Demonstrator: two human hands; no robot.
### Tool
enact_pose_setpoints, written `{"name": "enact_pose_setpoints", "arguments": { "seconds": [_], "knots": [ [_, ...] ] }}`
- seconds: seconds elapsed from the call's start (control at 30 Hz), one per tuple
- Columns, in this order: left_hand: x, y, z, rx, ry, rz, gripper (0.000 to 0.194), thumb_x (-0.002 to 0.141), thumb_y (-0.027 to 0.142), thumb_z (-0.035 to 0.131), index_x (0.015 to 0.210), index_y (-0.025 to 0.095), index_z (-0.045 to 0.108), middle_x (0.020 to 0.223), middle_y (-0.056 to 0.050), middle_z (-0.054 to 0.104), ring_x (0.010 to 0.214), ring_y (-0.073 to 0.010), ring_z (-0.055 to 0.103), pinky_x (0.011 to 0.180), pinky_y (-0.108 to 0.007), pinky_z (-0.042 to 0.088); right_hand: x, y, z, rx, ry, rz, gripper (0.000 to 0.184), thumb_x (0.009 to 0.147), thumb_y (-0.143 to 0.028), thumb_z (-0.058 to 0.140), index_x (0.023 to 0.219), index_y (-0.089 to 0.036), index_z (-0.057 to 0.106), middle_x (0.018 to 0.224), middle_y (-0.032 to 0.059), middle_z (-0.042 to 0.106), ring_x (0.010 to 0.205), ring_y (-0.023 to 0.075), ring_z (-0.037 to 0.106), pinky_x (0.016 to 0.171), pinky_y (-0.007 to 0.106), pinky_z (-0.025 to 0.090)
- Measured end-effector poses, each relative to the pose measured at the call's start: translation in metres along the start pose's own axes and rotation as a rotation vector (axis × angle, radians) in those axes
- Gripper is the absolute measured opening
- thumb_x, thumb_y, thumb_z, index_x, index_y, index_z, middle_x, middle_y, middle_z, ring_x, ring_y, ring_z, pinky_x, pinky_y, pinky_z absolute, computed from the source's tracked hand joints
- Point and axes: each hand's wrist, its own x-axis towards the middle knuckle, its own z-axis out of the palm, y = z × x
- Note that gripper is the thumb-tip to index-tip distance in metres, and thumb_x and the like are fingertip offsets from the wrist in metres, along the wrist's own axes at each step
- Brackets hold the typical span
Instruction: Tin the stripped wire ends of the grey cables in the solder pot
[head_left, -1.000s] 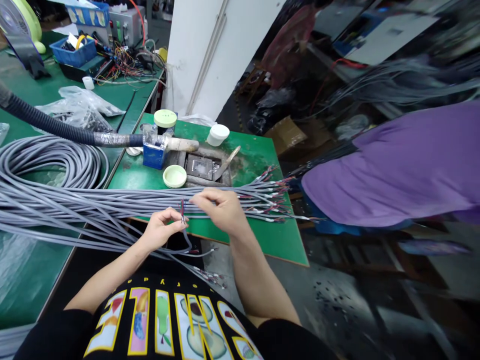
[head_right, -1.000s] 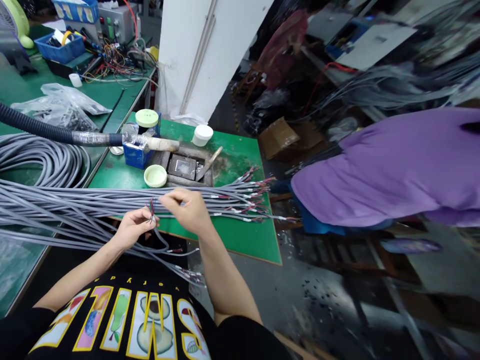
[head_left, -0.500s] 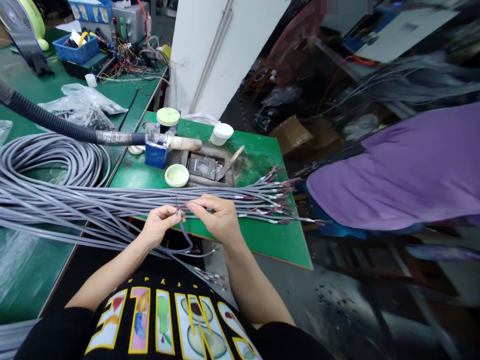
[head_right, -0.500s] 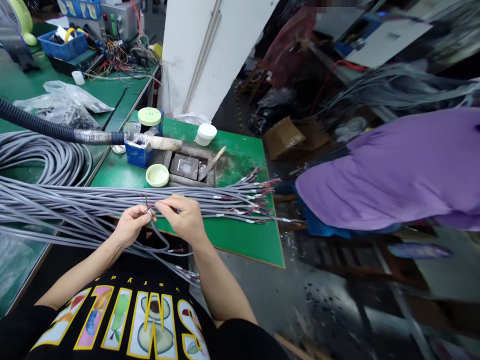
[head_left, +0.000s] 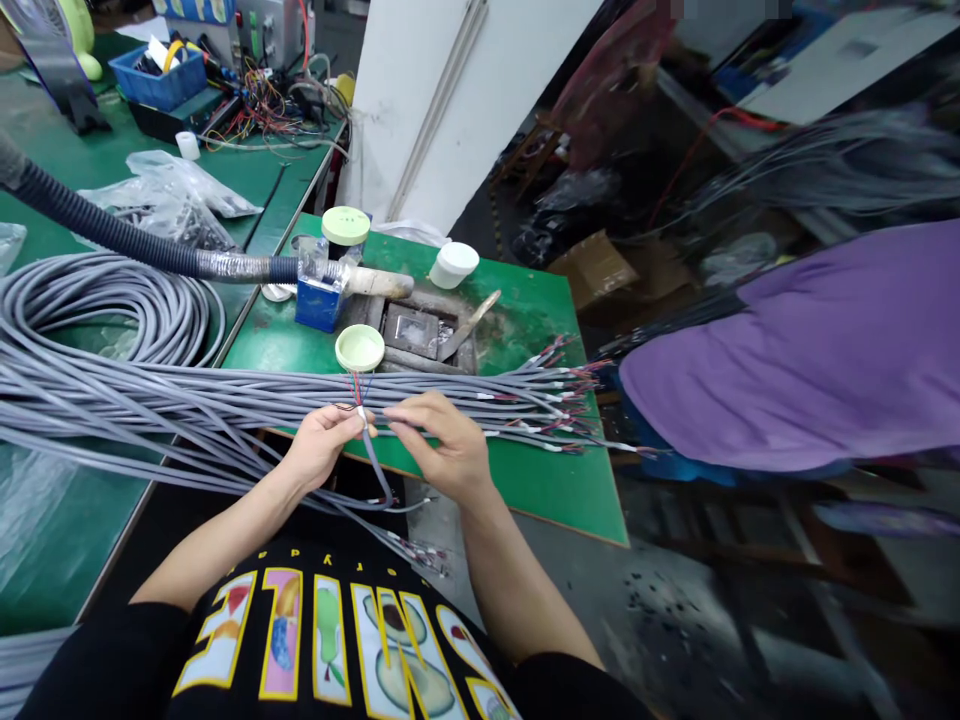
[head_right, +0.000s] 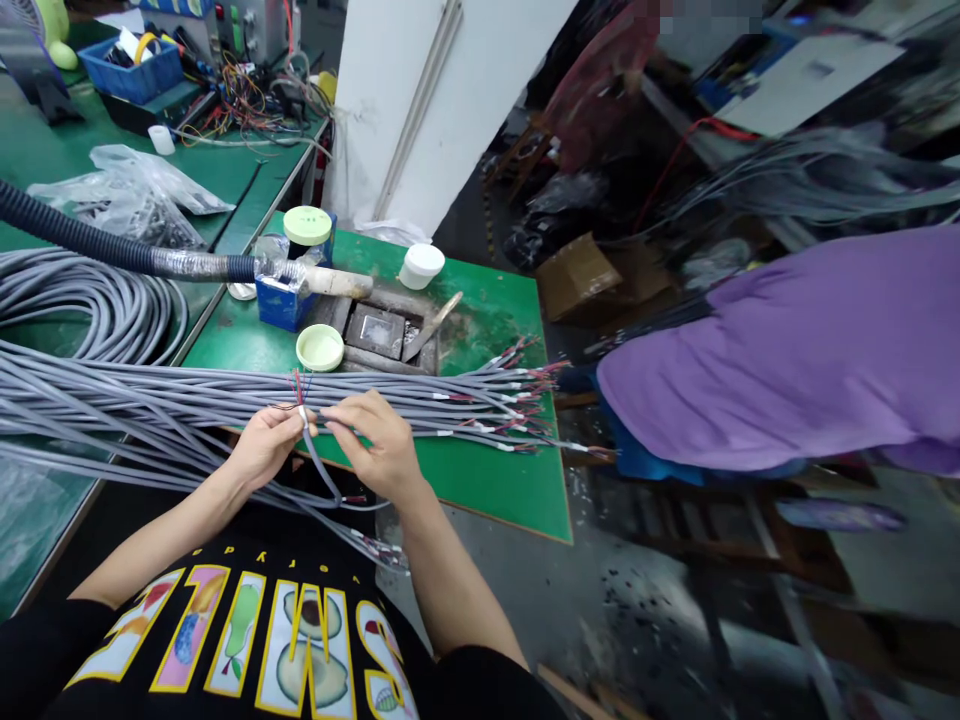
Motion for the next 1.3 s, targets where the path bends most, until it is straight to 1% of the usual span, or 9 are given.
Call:
{"name": "enact_pose_setpoints", "arguments": {
  "seconds": [0.17, 0.33, 0.43, 0.57, 0.67, 0.73, 0.8, 0.97, 1.3],
  "knots": [
    [0.003, 0.001, 0.005, -0.042, 0.008, -0.002, 0.04, 0.047, 0.039, 0.088, 0.068, 0.01, 0.071, 0.064, -0.003, 0.066, 0.059, -0.0074, 0.055, 0.063, -0.019, 0.042, -0.007, 0.008, 0.002, -0.089, -0.03, -0.134, 0.027, 0.085, -0.007, 0.055, 0.104, -0.023, 0.065, 0.09, 0.0051, 0.066, 0.083, 0.0156, 0.061, 0.073, 0.032, 0.053],
    [0.005, 0.007, 0.014, -0.15, -0.033, -0.017, 0.034, 0.051, 0.036, 0.087, 0.065, 0.01, 0.068, 0.061, 0.0, 0.063, 0.055, -0.0062, 0.053, 0.055, -0.017, 0.042, -0.012, 0.014, 0.011, -0.222, -0.035, -0.327, 0.039, 0.082, -0.008, 0.059, 0.116, -0.026, 0.061, 0.116, 0.01, 0.062, 0.113, 0.0232, 0.055, 0.09, 0.041, 0.051],
    [0.001, 0.013, 0.016, -0.078, -0.069, 0.012, 0.035, 0.057, 0.039, 0.084, 0.073, 0.012, 0.07, 0.066, -0.001, 0.066, 0.058, -0.0077, 0.057, 0.057, -0.018, 0.044, -0.009, 0.019, 0.012, -0.234, 0.001, -0.377, 0.04, 0.084, -0.013, 0.059, 0.121, -0.028, 0.058, 0.115, 0.0084, 0.065, 0.116, 0.0242, 0.054, 0.093, 0.043, 0.05],
    [-0.02, 0.031, 0.014, 0.23, -0.185, 0.258, 0.033, 0.073, 0.035, 0.074, 0.1, 0.016, 0.069, 0.088, -0.006, 0.072, 0.08, -0.0136, 0.065, 0.076, -0.024, 0.049, 0.011, 0.029, -0.001, -0.212, 0.124, -0.267, 0.039, 0.087, -0.017, 0.057, 0.122, -0.033, 0.057, 0.112, 0.0036, 0.067, 0.11, 0.0218, 0.059, 0.091, 0.041, 0.051],
    [-0.035, 0.042, 0.01, 0.647, -0.372, 0.509, 0.021, 0.083, 0.029, 0.064, 0.097, 0.015, 0.069, 0.089, -0.008, 0.072, 0.082, -0.0154, 0.065, 0.078, -0.028, 0.049, 0.032, 0.04, -0.008, -0.214, 0.132, -0.119, 0.028, 0.088, -0.021, 0.055, 0.113, -0.03, 0.064, 0.107, 0.004, 0.068, 0.101, 0.0203, 0.061, 0.09, 0.038, 0.051],
    [-0.036, 0.045, 0.006, 0.963, -0.376, 0.675, 0.02, 0.085, 0.029, 0.06, 0.097, 0.015, 0.069, 0.091, -0.009, 0.072, 0.087, -0.018, 0.064, 0.082, -0.032, 0.049, 0.043, 0.049, -0.008, -0.229, 0.08, -0.027, 0.022, 0.09, -0.026, 0.052, 0.107, -0.026, 0.067, 0.104, 0.0064, 0.066, 0.098, 0.0198, 0.061, 0.089, 0.037, 0.05],
    [-0.03, 0.042, -0.002, 1.231, -0.281, 0.771, 0.024, 0.087, 0.03, 0.057, 0.102, 0.015, 0.067, 0.099, -0.01, 0.071, 0.097, -0.0218, 0.063, 0.089, -0.038, 0.047, 0.051, 0.056, -0.005, -0.236, 0.019, 0.019, 0.022, 0.091, -0.03, 0.051, 0.103, -0.024, 0.068, 0.101, 0.0072, 0.066, 0.096, 0.0198, 0.061, 0.089, 0.037, 0.05],
    [-0.01, 0.033, -0.025, 1.564, -0.086, 0.65, 0.031, 0.086, 0.03, 0.056, 0.111, 0.014, 0.064, 0.116, -0.014, 0.066, 0.116, -0.0267, 0.056, 0.107, -0.047, 0.032, 0.062, 0.069, 0.009, -0.264, -0.094, 0.054, 0.022, 0.092, -0.035, 0.05, 0.099, -0.024, 0.068, 0.097, 0.0061, 0.067, 0.094, 0.0203, 0.06, 0.088, 0.038, 0.047],
    [-0.007, 0.035, -0.031, 1.563, -0.111, 0.498, 0.032, 0.085, 0.031, 0.057, 0.113, 0.015, 0.064, 0.123, -0.013, 0.062, 0.12, -0.0257, 0.053, 0.113, -0.046, 0.023, 0.066, 0.079, 0.023, -0.281, -0.17, 0.059, 0.023, 0.092, -0.034, 0.049, 0.1, -0.024, 0.068, 0.098, 0.006, 0.067, 0.093, 0.0203, 0.06, 0.089, 0.038, 0.045]
  ]
}}
